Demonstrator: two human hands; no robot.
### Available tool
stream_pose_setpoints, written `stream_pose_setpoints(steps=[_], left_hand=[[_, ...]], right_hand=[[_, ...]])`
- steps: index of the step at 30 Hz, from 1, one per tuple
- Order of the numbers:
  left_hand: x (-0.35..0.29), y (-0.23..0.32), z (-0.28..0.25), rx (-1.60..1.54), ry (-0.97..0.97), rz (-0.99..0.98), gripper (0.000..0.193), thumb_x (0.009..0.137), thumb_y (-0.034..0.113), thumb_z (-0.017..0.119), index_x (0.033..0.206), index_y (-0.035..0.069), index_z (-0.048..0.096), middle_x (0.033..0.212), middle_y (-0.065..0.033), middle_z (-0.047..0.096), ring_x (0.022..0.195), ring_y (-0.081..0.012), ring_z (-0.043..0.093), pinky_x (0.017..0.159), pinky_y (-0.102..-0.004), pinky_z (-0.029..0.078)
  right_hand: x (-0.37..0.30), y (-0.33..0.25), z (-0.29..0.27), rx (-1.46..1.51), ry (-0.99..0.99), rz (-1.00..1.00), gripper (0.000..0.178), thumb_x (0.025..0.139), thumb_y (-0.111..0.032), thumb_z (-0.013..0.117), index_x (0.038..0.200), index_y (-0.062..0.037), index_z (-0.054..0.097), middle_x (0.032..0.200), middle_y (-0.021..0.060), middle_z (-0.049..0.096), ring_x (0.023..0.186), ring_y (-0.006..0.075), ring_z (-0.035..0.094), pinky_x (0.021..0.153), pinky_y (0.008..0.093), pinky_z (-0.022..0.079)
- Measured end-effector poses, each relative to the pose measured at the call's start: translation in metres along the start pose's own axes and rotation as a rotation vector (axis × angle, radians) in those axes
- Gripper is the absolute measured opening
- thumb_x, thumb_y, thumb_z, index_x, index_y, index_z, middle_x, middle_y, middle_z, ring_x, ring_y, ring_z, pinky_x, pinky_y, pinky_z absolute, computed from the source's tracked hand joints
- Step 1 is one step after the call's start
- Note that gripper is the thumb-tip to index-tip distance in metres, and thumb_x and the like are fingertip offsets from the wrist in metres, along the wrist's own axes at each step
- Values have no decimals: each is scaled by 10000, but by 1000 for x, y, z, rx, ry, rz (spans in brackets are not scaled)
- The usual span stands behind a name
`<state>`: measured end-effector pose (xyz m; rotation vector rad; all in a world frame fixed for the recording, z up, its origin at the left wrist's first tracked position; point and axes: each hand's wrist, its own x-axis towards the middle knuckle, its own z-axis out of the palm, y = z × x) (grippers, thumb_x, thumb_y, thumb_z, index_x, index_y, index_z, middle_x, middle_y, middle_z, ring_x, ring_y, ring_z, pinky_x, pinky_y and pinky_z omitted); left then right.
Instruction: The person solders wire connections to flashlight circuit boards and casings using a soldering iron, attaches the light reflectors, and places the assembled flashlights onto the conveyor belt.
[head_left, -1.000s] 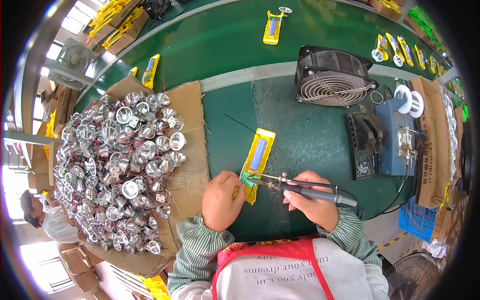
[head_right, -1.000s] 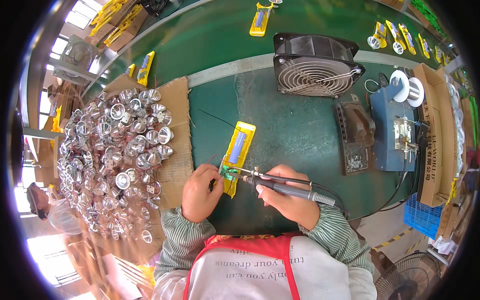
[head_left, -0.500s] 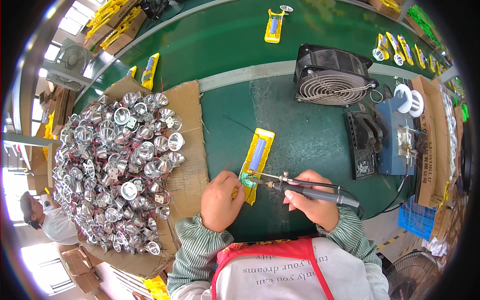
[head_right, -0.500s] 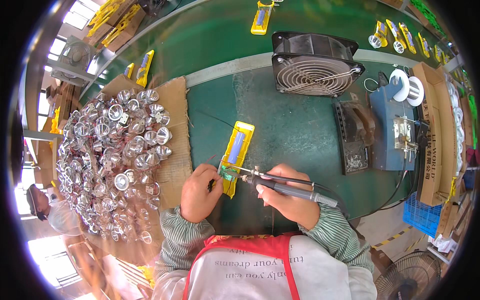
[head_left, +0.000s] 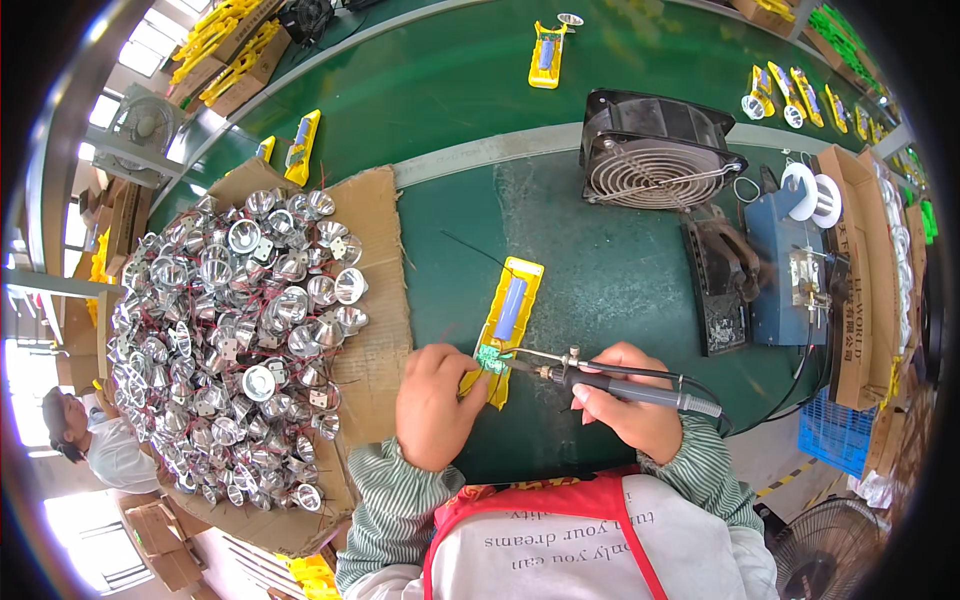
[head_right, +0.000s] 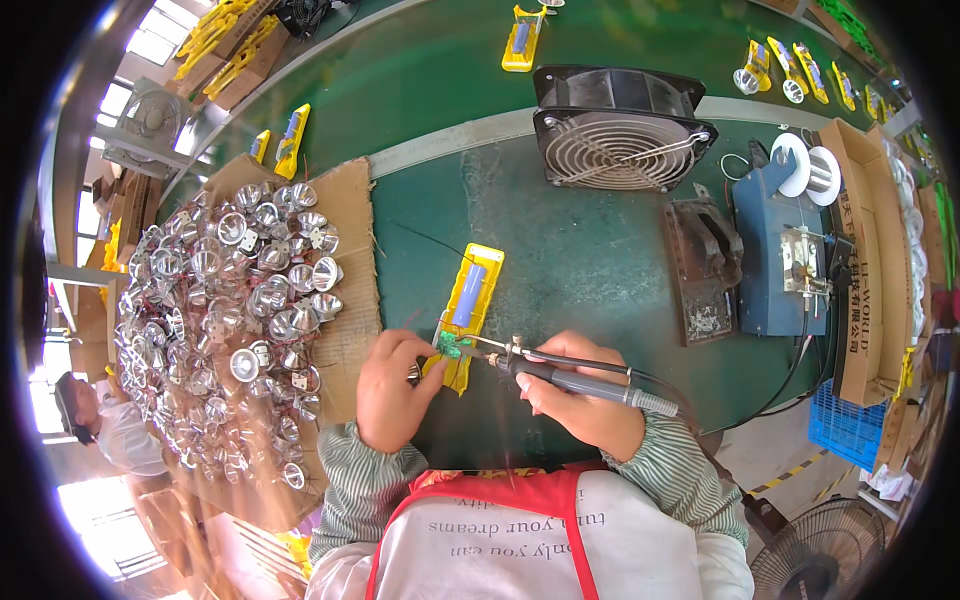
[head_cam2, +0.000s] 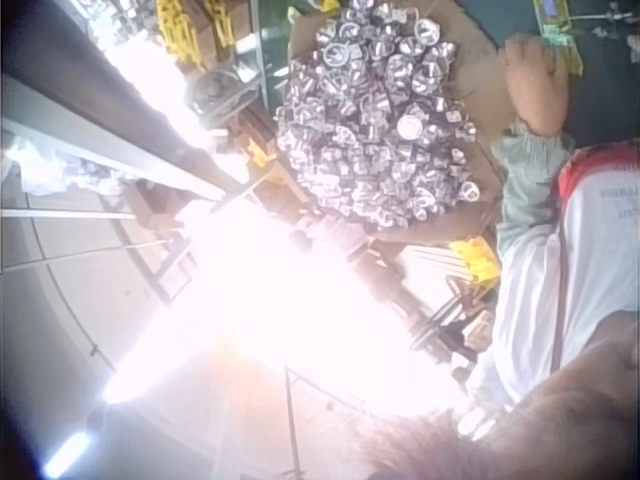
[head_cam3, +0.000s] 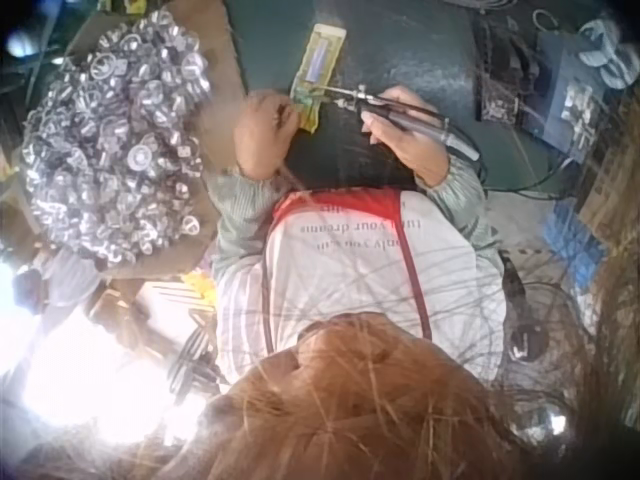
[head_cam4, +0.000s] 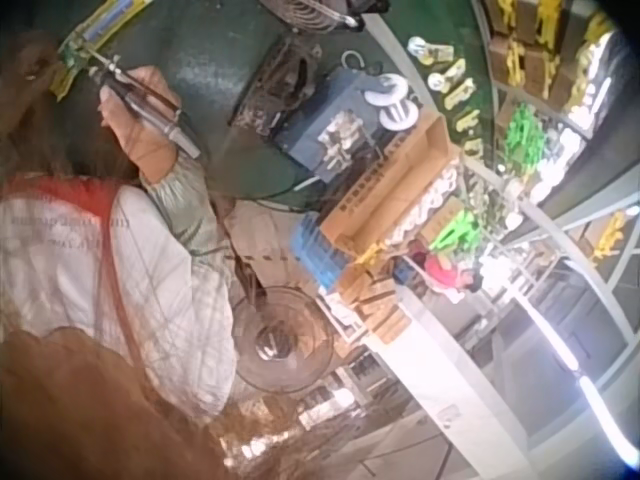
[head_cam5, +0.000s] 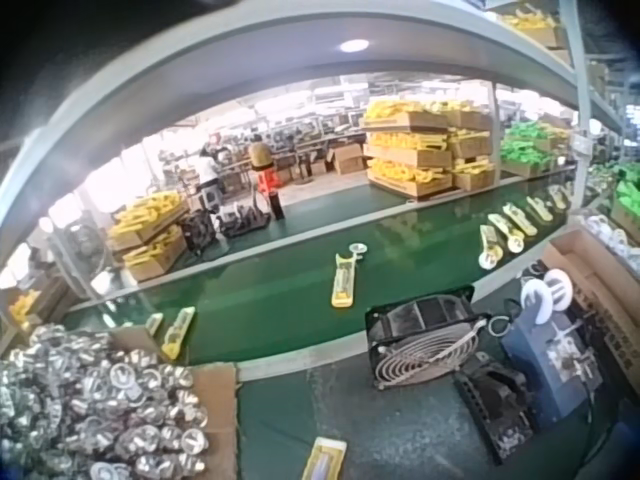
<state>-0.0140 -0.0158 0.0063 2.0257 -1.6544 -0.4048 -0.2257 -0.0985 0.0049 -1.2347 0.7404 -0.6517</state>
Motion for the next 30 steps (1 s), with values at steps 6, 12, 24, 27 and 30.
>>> stream_pose_setpoints(steps=[6, 12, 24, 27, 30], left_hand=[[3, -18, -6, 37, 125, -142, 294, 739, 154, 680, 987, 30, 579, 868, -111, 596, 829, -295, 556, 719, -376, 443], [15, -22, -5, -226, -30, -334, 143, 781, 124, 635, 857, 3, 632, 715, -119, 613, 661, -252, 589, 622, -342, 452], [-10, 2, -5, -111, 92, -116, 68, 743, 33, 642, 779, 10, 590, 708, -101, 563, 658, -238, 527, 603, -339, 425], [-11, -5, 0, -35, 65, 10, 71, 737, 44, 644, 781, 22, 593, 682, -92, 553, 651, -236, 511, 595, -352, 410], [-7, -3, 2, 45, 53, -24, 63, 733, 56, 646, 763, 31, 596, 658, -83, 547, 636, -240, 501, 585, -362, 397]], right_hand=[[-3, 1, -5, 50, 62, -16, 138, 803, -24, 630, 870, 43, 530, 702, 93, 627, 590, 98, 602, 503, 223, 487], [-4, -2, -6, 14, 51, -31, 130, 803, -16, 623, 861, 47, 526, 701, 98, 626, 586, 102, 600, 500, 225, 487], [-2, 0, -5, 36, 4, -6, 131, 798, -5, 622, 872, 48, 528, 723, 101, 627, 621, 107, 613, 506, 225, 504], [-2, 0, -4, -1, 4, -8, 138, 802, 16, 592, 896, 47, 495, 724, 137, 620, 573, 125, 596, 501, 237, 485], [-2, 0, -2, 27, 1, -7, 138, 804, 14, 592, 896, 47, 495, 724, 136, 619, 571, 125, 594, 501, 237, 486]])
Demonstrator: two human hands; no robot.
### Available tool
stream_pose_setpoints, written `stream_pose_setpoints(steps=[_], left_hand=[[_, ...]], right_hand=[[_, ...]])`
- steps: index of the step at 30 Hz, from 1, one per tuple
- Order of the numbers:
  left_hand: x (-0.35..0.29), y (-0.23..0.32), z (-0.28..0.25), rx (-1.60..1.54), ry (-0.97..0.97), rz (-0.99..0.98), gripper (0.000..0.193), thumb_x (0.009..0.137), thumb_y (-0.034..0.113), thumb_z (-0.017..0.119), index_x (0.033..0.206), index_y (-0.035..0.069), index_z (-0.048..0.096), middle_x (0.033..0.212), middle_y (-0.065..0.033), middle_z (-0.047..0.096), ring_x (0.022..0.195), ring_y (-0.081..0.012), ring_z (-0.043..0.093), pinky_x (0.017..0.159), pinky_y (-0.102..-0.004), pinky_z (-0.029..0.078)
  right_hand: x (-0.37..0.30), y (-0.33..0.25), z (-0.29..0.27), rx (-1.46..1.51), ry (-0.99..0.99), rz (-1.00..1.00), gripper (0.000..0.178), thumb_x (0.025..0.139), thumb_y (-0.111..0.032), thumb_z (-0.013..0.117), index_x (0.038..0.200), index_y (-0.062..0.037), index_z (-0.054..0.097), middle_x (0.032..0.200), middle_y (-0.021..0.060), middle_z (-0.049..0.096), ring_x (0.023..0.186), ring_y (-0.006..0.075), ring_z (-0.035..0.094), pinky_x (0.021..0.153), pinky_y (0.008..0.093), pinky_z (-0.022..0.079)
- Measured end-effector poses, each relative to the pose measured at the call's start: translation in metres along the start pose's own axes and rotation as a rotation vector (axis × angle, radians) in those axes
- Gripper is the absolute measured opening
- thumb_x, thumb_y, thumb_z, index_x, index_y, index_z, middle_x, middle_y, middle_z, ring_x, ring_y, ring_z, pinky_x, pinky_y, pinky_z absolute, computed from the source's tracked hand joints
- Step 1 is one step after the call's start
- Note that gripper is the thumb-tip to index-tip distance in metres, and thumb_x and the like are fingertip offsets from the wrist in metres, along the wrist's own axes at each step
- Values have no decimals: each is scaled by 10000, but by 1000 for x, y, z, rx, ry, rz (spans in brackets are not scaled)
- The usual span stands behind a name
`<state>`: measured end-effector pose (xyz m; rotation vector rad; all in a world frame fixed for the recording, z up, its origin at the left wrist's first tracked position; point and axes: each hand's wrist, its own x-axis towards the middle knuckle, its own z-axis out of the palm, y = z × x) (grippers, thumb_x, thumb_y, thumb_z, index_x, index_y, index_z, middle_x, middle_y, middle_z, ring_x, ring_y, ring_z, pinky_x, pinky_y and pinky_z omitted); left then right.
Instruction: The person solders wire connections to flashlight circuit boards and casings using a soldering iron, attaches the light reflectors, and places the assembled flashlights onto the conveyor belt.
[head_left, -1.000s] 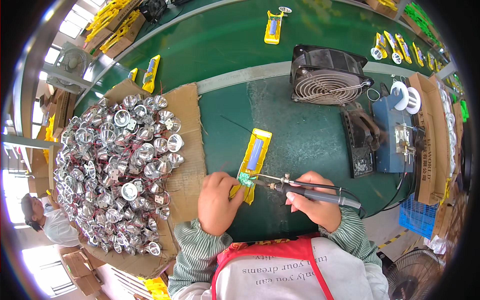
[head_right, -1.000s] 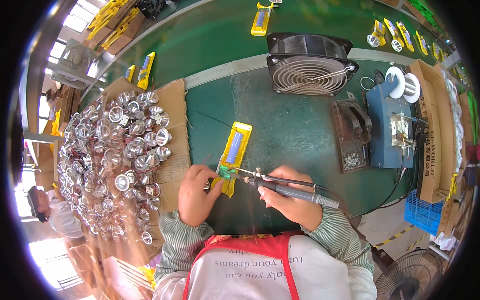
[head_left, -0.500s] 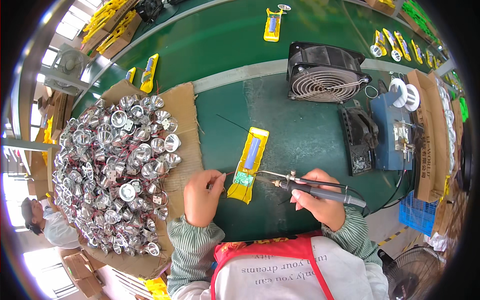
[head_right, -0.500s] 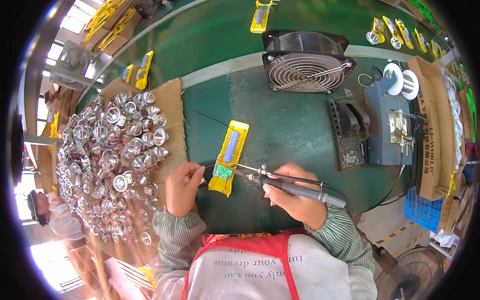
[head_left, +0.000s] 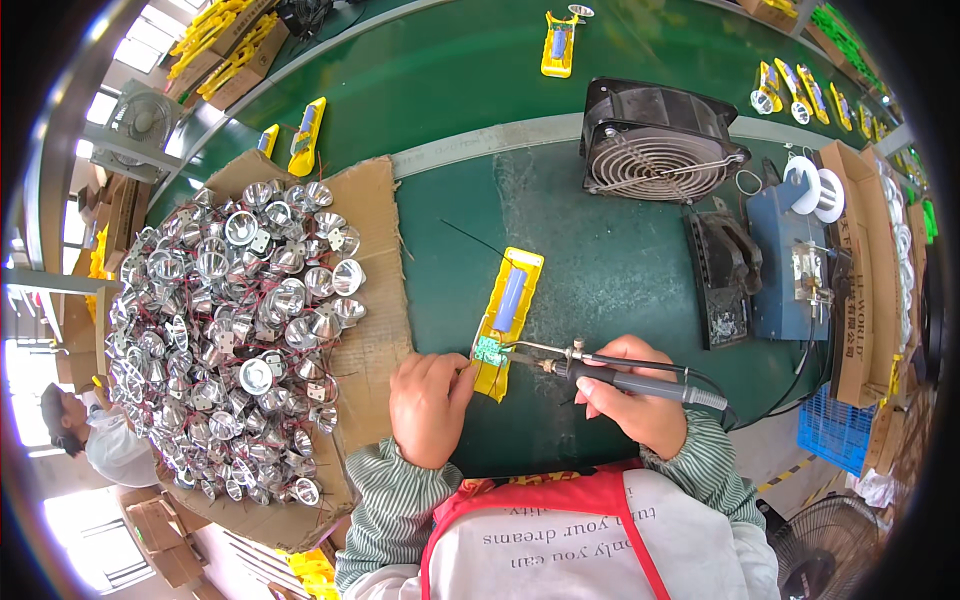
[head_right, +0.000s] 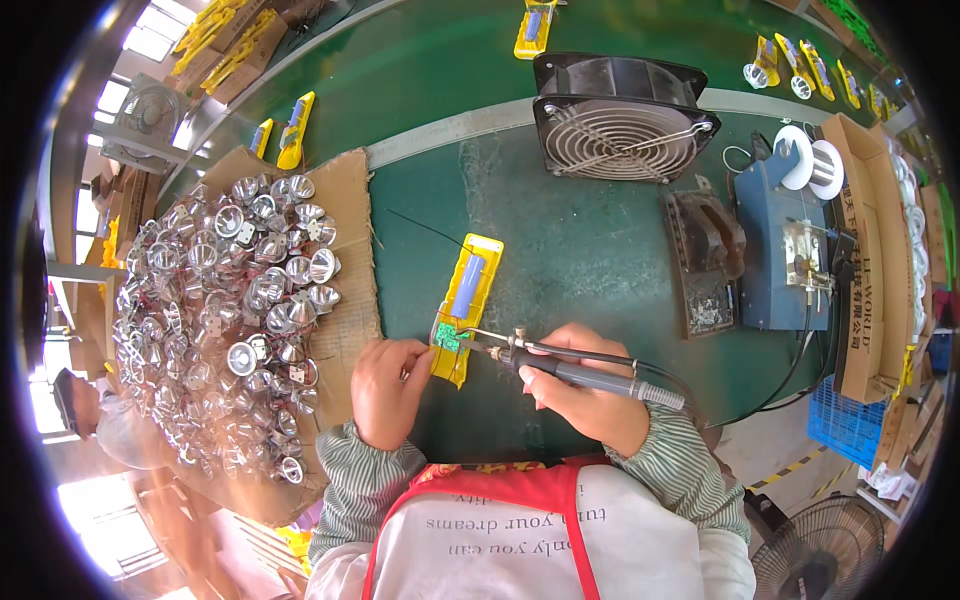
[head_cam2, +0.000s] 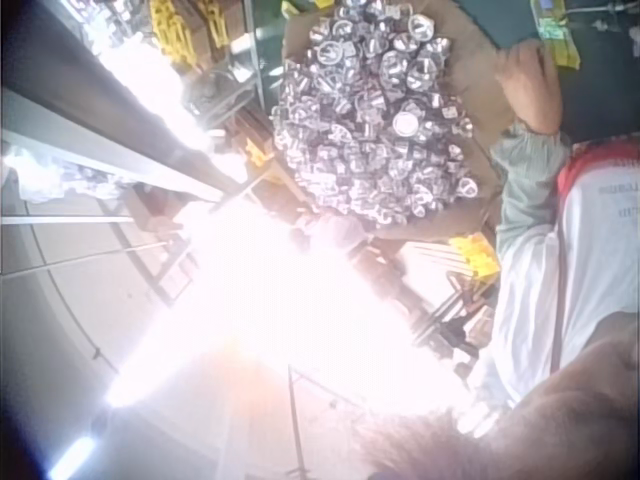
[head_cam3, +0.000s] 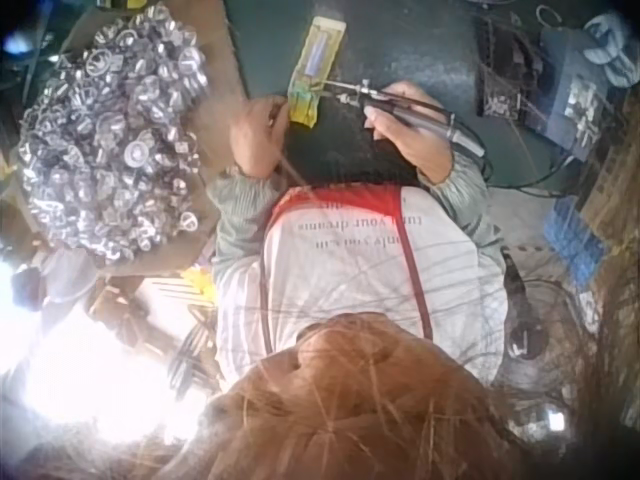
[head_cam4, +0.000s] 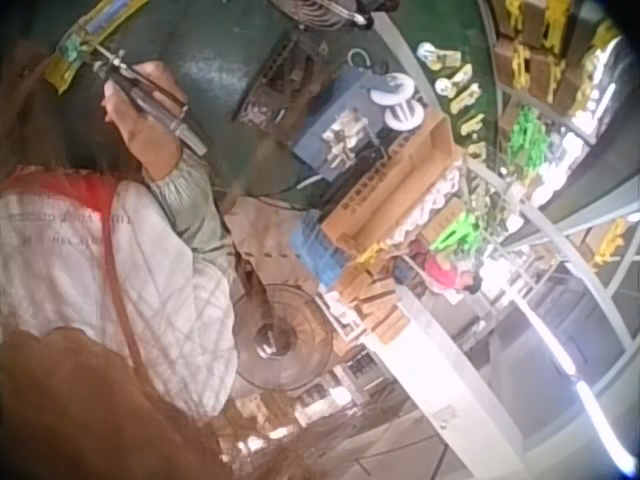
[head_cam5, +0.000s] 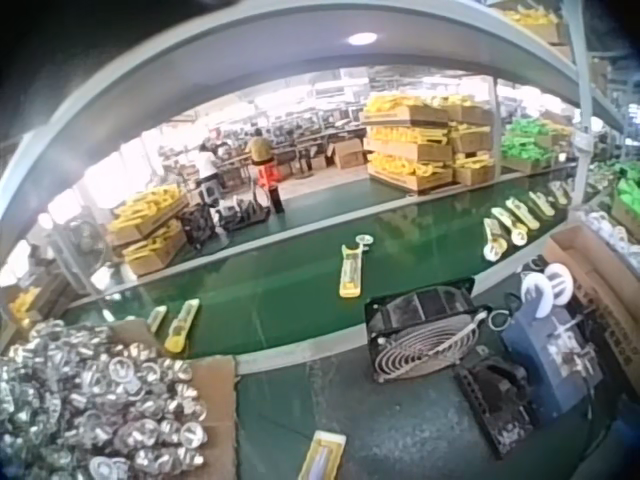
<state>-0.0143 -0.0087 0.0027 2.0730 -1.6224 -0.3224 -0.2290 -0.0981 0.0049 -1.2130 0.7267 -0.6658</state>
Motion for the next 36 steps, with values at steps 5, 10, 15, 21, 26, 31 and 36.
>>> stream_pose_setpoints(steps=[5, 10, 15, 21, 26, 31, 36], left_hand=[[1, 6, -5, -52, -4, -110, 46, 729, 60, 648, 741, 41, 609, 623, -75, 532, 631, -246, 499, 590, -363, 388], [-1, 3, 1, -69, 19, -19, 66, 714, 50, 656, 756, 31, 609, 726, -91, 554, 702, -266, 512, 638, -366, 406], [0, 3, 0, -70, 11, 25, 85, 702, 35, 656, 767, 24, 603, 856, -106, 562, 792, -287, 522, 701, -364, 424], [0, 3, 1, -80, -21, 14, 79, 704, 26, 646, 767, 24, 600, 854, -107, 567, 813, -291, 531, 713, -363, 429], [-2, 3, 3, -85, -28, 9, 71, 700, 16, 642, 751, 21, 593, 842, -111, 569, 807, -294, 533, 701, -365, 434], [-3, 2, 4, -77, -28, 21, 68, 700, 16, 642, 745, 19, 591, 843, -111, 569, 795, -293, 532, 694, -366, 435], [0, 1, 2, -77, -29, 6, 69, 699, 15, 643, 742, 19, 589, 839, -112, 568, 793, -295, 532, 688, -366, 435]], right_hand=[[-1, -1, -2, 13, 19, 28, 127, 801, 6, 606, 882, 45, 516, 728, 114, 623, 605, 116, 606, 504, 229, 498], [0, 1, -1, -10, -1, 9, 135, 806, 11, 593, 890, 44, 493, 723, 138, 619, 573, 123, 594, 502, 238, 486], [3, 1, 1, -9, -7, 53, 138, 808, 5, 593, 892, 47, 492, 731, 138, 620, 586, 125, 598, 514, 237, 490], [4, 3, 3, -14, -24, 77, 137, 806, 1, 595, 889, 48, 496, 736, 139, 621, 593, 127, 600, 519, 238, 493], [4, 7, 1, -36, -49, 71, 137, 801, 7, 597, 884, 46, 496, 728, 139, 621, 595, 128, 600, 516, 240, 492], [2, 6, 3, -20, -49, 44, 138, 799, 16, 596, 887, 43, 494, 719, 140, 619, 582, 127, 597, 509, 239, 488], [5, 0, -1, 50, 40, 50, 114, 801, -26, 628, 855, 39, 551, 726, 97, 629, 606, 98, 602, 503, 223, 493]])
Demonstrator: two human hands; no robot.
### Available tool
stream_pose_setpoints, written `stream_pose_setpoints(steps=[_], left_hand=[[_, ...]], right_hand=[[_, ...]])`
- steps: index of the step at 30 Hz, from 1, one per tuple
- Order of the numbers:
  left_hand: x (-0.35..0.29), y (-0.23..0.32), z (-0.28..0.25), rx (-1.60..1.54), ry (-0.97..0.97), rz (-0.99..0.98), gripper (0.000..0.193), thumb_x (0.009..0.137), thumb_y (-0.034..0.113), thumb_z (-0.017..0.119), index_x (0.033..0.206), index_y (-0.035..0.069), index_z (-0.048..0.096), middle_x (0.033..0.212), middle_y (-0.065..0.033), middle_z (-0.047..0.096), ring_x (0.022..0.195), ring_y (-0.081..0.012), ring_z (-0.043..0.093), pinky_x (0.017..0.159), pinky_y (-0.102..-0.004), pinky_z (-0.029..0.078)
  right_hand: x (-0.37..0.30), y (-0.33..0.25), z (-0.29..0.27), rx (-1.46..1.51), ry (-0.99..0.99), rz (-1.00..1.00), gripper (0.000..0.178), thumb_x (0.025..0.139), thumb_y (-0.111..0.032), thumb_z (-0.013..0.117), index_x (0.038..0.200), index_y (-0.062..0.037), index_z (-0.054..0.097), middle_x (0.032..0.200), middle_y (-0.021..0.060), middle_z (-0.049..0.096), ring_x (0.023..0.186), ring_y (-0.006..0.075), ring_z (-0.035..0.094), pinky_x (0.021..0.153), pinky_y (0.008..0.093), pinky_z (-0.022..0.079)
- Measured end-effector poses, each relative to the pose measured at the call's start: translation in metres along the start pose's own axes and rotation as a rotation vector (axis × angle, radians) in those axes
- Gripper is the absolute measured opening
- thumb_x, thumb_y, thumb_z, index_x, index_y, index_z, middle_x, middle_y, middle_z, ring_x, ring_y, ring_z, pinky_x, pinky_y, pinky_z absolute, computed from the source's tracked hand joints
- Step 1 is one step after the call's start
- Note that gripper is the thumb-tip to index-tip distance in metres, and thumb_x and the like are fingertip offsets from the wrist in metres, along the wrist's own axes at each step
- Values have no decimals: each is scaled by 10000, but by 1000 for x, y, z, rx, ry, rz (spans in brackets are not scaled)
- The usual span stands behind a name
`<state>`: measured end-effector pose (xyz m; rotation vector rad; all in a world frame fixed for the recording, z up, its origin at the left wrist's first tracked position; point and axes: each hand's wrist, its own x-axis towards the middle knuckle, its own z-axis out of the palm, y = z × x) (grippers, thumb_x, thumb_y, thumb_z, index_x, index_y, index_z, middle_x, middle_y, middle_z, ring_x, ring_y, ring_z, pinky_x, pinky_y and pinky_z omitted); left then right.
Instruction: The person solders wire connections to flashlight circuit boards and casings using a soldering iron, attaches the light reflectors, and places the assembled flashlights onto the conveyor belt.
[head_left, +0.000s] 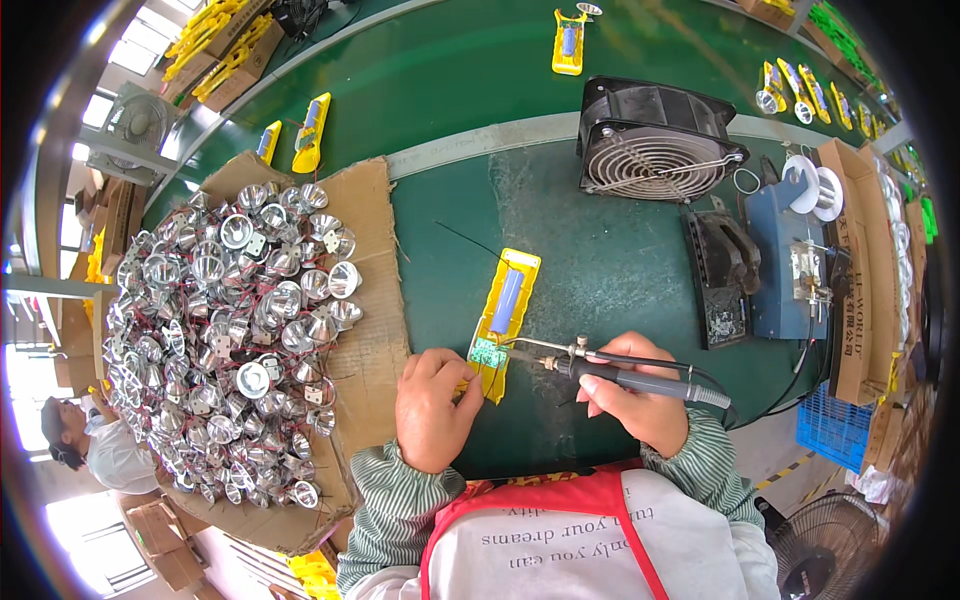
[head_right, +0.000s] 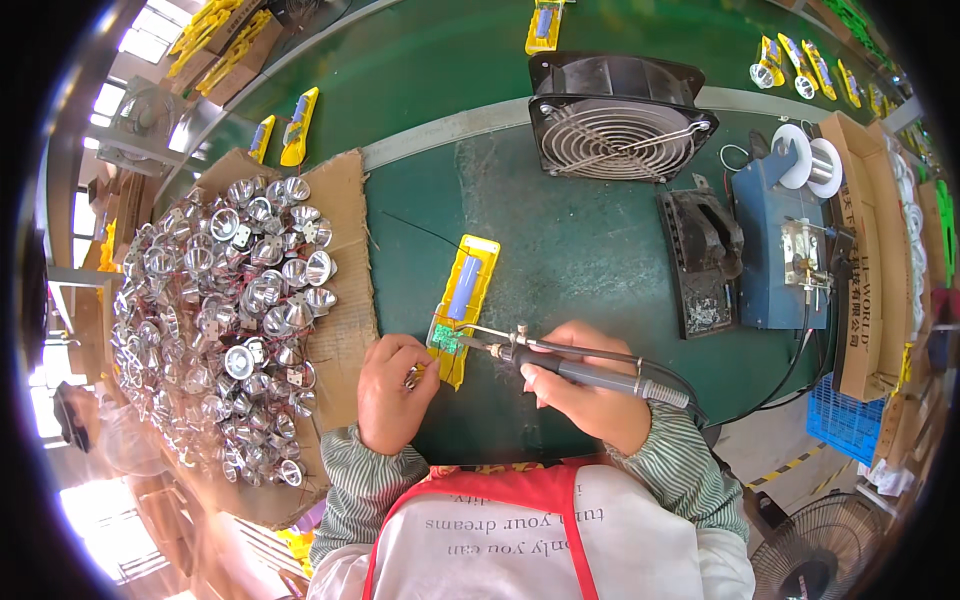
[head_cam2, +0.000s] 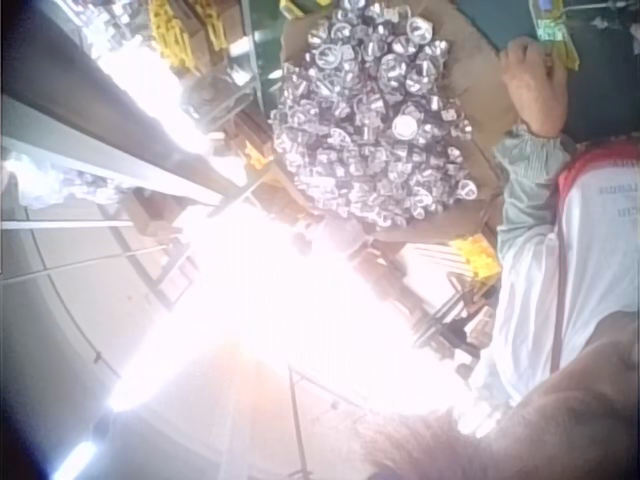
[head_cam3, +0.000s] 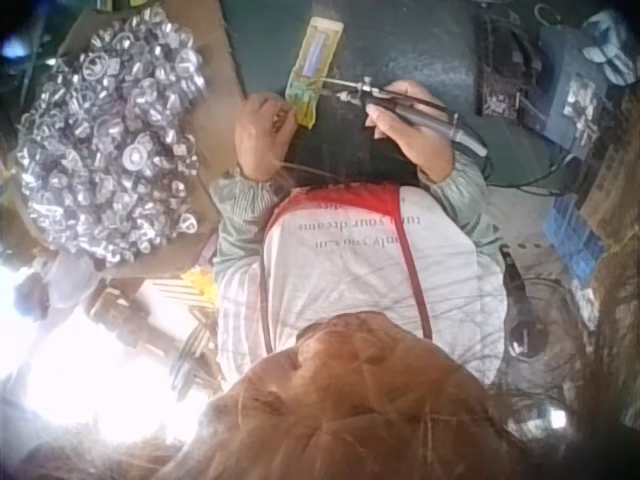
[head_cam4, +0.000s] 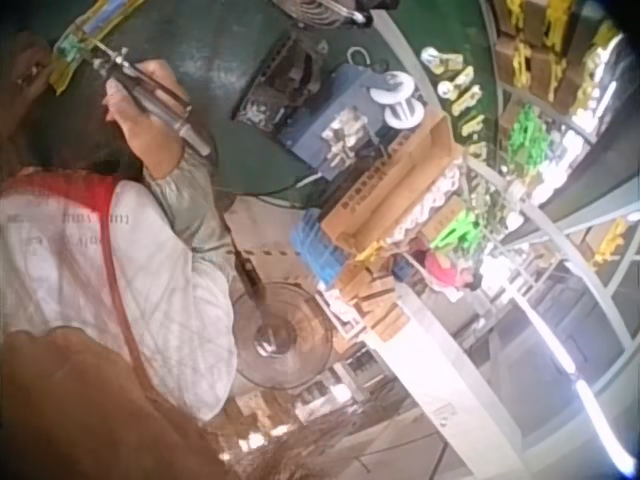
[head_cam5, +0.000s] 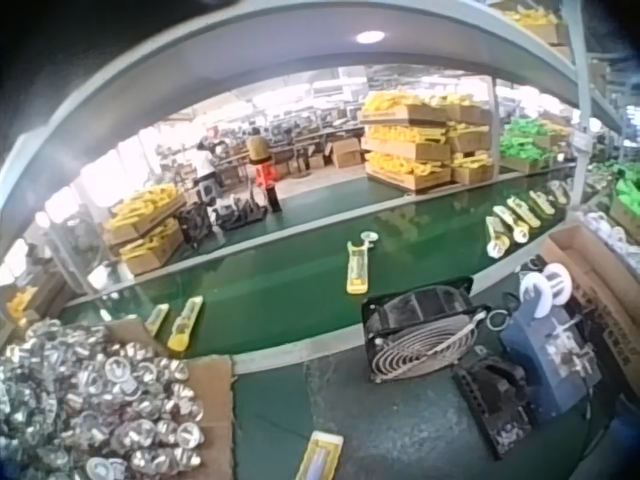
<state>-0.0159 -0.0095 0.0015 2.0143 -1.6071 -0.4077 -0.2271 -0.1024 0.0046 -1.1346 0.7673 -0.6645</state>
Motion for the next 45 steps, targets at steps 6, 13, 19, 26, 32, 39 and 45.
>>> stream_pose_setpoints(steps=[6, 13, 19, 26, 32, 39, 45], left_hand=[[11, 3, 10, -37, -16, 48, 90, 687, 25, 648, 757, 16, 592, 847, -128, 563, 779, -312, 540, 688, -381, 440], [12, -25, -27, -70, -198, 256, 236, 738, 118, 632, 951, 39, 566, 829, -146, 569, 804, -310, 554, 689, -394, 443], [77, -3, -16, 421, -398, 474, 304, 841, 120, 507, 1131, 45, 560, 931, -195, 575, 823, -387, 560, 710, -428, 440], [90, 22, -14, 729, -676, 756, 268, 834, 199, 497, 1048, 71, 596, 878, -141, 594, 758, -297, 595, 655, -385, 485], [54, 32, -15, 875, -448, 545, 142, 769, 212, 585, 772, 70, 591, 753, -113, 585, 710, -283, 603, 596, -378, 487], [39, 25, -15, 577, -278, 308, 461, 664, 365, 714, 1028, 107, 594, 827, -79, 542, 767, -269, 557, 601, -374, 455], [42, 1, 0, -169, -84, 237, 136, 729, 62, 672, 855, 22, 640, 755, -110, 584, 665, -258, 573, 598, -346, 465]], right_hand=[[-7, -4, -19, -49, 37, -83, 157, 807, 7, 604, 919, 48, 501, 738, 148, 622, 622, 154, 618, 524, 249, 501], [-14, -2, -23, 18, 5, -202, 150, 843, -143, 616, 898, -23, 545, 685, 29, 602, 551, 73, 569, 468, 224, 447], [-33, -11, -43, -109, 133, -275, 142, 850, -157, 596, 860, -34, 525, 662, 13, 586, 533, 72, 557, 464, 215, 418], [-40, -14, -55, -37, 229, -303, 132, 847, -138, 598, 868, -29, 526, 664, 12, 577, 540, 65, 550, 475, 211, 422], [-42, -18, -51, -33, 208, -301, 129, 850, -137, 594, 867, -27, 528, 668, 13, 574, 538, 70, 550, 477, 213, 424], [-38, -25, -46, 8, 192, -305, 144, 818, -73, 637, 906, 15, 564, 730, 68, 612, 618, 94, 594, 509, 228, 479], [-26, -23, -40, 3, 190, -177, 145, 797, 3, 620, 891, 64, 528, 749, 120, 627, 629, 125, 620, 510, 236, 509]])
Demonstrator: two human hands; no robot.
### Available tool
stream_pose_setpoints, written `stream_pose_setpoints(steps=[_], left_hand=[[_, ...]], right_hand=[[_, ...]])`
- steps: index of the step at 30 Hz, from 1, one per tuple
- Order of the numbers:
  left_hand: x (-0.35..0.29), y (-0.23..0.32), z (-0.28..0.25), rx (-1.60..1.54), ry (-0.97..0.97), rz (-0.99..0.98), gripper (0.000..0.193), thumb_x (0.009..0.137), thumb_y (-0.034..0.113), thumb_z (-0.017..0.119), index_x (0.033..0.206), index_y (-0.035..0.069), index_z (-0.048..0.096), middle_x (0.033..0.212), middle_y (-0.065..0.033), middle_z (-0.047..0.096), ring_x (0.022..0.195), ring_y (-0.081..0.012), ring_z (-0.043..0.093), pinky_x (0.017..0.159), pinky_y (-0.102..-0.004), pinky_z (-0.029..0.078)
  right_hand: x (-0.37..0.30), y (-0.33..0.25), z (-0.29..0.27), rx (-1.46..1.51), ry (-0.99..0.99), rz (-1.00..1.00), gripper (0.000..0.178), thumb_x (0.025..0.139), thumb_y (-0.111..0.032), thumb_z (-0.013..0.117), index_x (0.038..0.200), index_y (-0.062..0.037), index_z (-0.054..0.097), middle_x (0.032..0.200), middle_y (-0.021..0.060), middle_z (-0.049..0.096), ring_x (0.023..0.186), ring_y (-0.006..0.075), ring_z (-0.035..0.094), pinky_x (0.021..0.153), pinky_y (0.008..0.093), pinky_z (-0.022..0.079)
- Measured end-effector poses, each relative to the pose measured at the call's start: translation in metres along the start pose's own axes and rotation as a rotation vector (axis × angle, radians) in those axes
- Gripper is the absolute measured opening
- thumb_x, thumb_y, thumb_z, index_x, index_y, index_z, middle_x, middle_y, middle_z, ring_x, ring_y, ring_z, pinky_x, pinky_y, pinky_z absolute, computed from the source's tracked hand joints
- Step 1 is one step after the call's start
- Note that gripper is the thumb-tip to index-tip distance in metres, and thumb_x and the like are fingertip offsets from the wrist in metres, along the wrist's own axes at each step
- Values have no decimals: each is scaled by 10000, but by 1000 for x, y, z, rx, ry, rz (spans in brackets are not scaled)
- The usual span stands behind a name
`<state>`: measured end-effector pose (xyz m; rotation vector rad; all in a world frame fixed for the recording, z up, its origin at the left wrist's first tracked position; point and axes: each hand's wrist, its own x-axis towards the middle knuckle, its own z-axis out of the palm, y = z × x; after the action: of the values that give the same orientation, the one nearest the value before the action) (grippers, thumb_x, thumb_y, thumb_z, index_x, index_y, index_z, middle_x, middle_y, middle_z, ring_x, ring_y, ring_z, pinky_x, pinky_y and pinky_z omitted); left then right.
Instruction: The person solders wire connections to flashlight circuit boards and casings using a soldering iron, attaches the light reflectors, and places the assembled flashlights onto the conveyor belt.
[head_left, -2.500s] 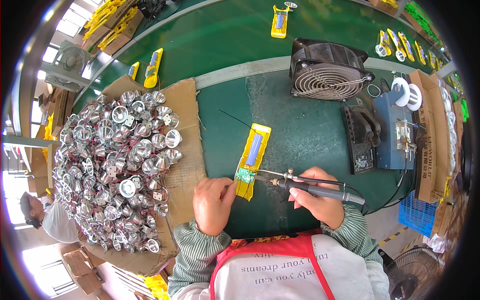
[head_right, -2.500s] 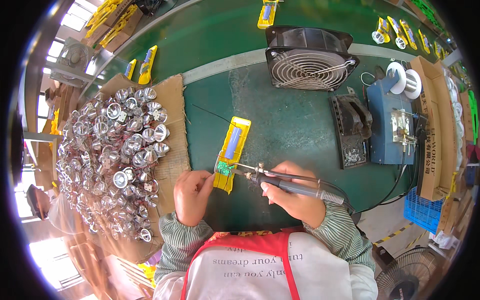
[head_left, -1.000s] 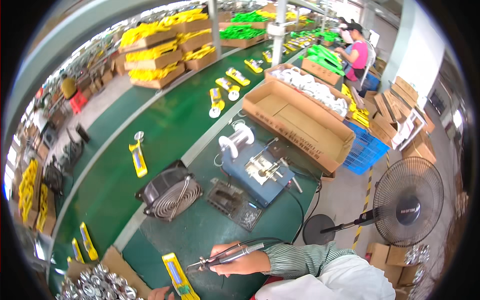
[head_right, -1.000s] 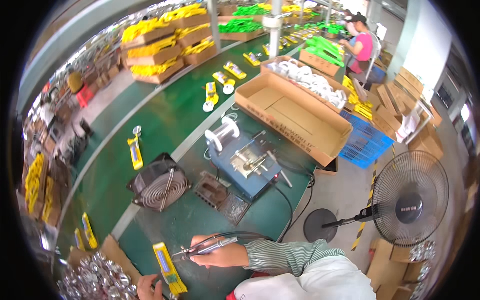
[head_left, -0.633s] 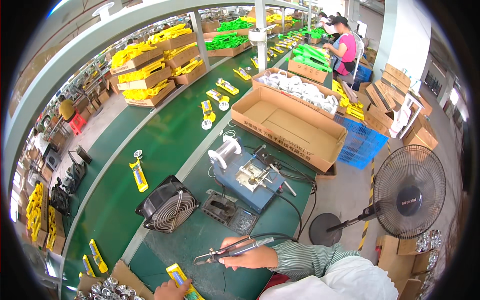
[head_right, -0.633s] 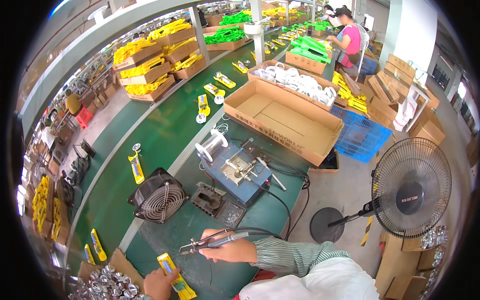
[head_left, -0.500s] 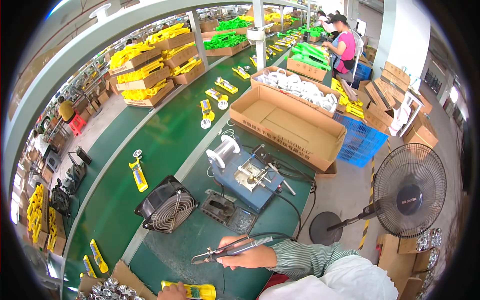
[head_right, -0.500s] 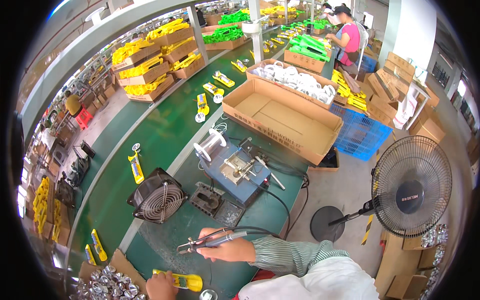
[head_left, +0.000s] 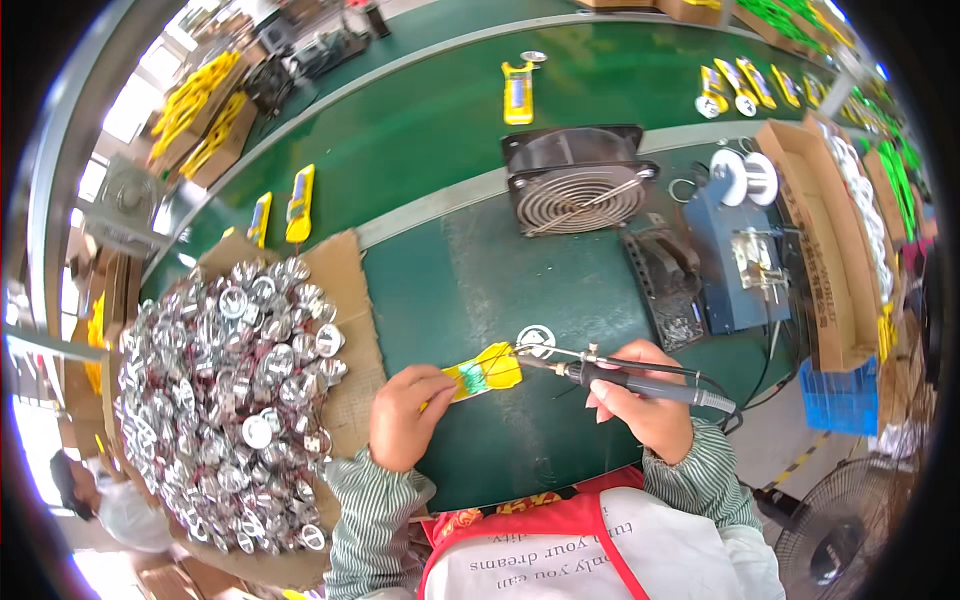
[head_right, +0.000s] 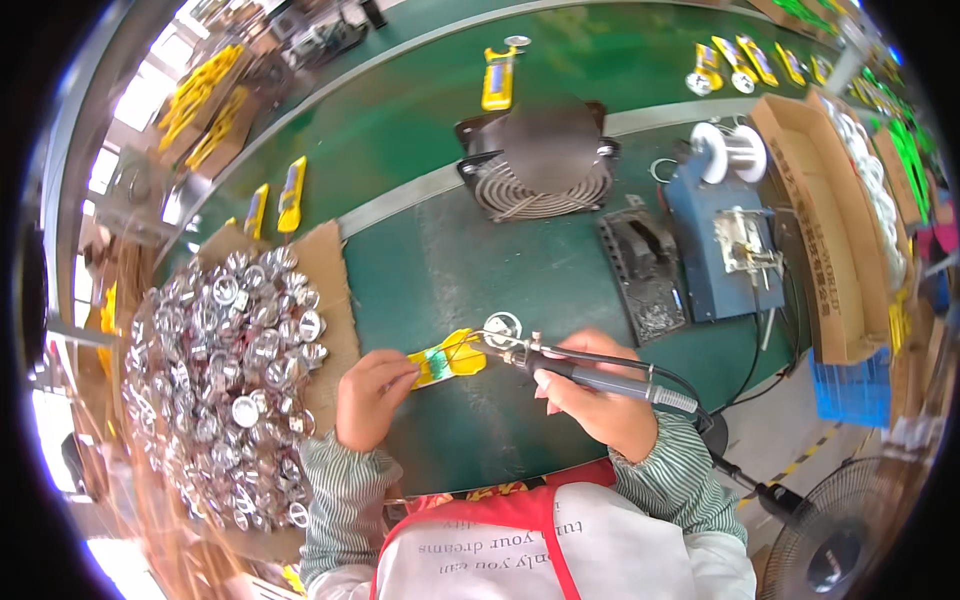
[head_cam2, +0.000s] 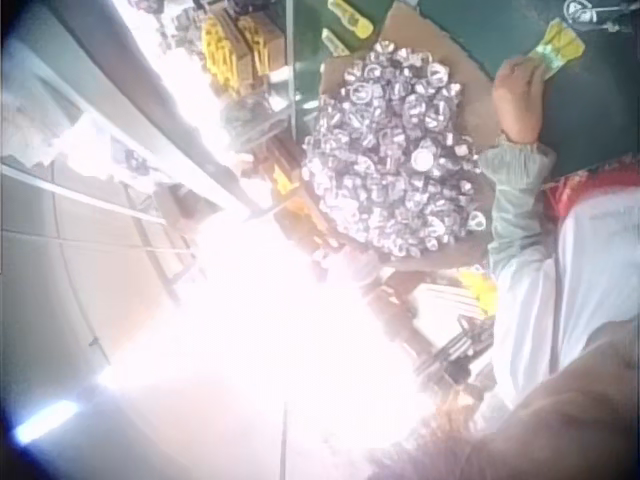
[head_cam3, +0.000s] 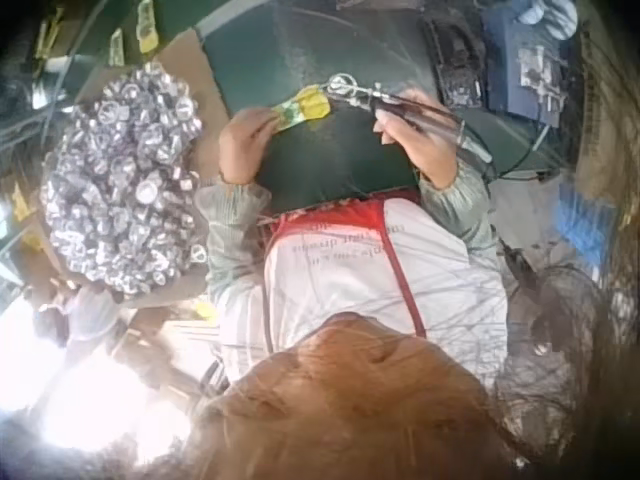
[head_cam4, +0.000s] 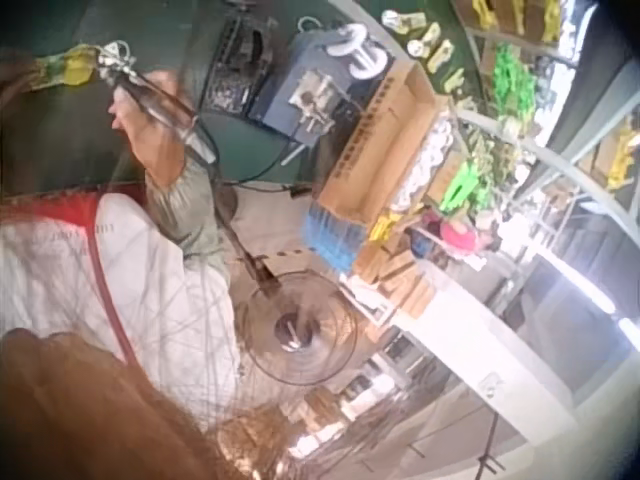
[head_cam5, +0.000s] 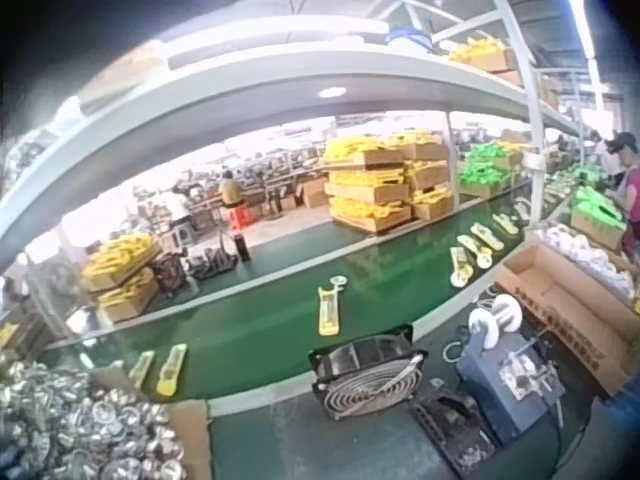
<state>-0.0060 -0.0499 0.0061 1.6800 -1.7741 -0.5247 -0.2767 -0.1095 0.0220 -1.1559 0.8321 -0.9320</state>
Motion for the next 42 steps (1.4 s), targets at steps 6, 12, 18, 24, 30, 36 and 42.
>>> stream_pose_setpoints(steps=[6, 12, 18, 24, 30, 36, 42], left_hand=[[-17, -11, 11, -284, 53, -437, 87, 766, 5, 647, 850, -8, 628, 765, -56, 602, 583, -86, 518, 510, -235, 408], [-9, 0, 11, -58, 69, -180, 75, 736, 56, 658, 790, 18, 622, 691, -100, 553, 654, -261, 533, 602, -356, 436], [-7, 4, 11, 108, 19, -70, 68, 718, 26, 634, 780, 17, 607, 851, -116, 552, 784, -315, 524, 676, -391, 438], [-4, 4, 7, 102, -39, -78, 81, 692, 8, 632, 763, -9, 596, 852, -129, 559, 814, -310, 541, 724, -380, 439], [-3, 4, 5, 103, -70, -79, 87, 690, 10, 633, 769, -8, 602, 864, -125, 563, 818, -309, 538, 721, -381, 439], [-2, 4, 4, 106, -79, -80, 77, 697, 17, 632, 767, -4, 608, 866, -123, 563, 816, -304, 539, 717, -379, 442], [-2, 1, 4, 109, -81, -81, 75, 696, 21, 637, 762, -5, 612, 867, -119, 566, 819, -299, 542, 719, -375, 445]], right_hand=[[-1, 3, 20, -27, -70, 25, 138, 796, 10, 616, 882, 60, 520, 760, 126, 627, 644, 127, 623, 518, 237, 514], [1, 8, 24, -49, -94, 51, 137, 796, 14, 615, 884, 62, 521, 768, 122, 627, 651, 122, 621, 515, 231, 512], [10, 13, 32, -66, -155, 84, 146, 798, 23, 596, 893, 46, 488, 731, 143, 618, 577, 130, 598, 502, 241, 488], [14, 21, 34, -61, -198, 162, 139, 798, 25, 591, 895, 44, 494, 763, 141, 618, 615, 122, 601, 522, 240, 495], [16, 22, 36, -76, -214, 175, 133, 797, 22, 596, 888, 42, 501, 756, 132, 616, 617, 122, 601, 520, 238, 494], [17, 25, 37, -107, -213, 160, 134, 793, 20, 604, 882, 39, 505, 733, 118, 611, 608, 120, 599, 513, 237, 492], [17, 23, 38, -99, -200, 133, 144, 791, 15, 608, 882, 40, 500, 732, 129, 617, 587, 123, 600, 505, 239, 492]])
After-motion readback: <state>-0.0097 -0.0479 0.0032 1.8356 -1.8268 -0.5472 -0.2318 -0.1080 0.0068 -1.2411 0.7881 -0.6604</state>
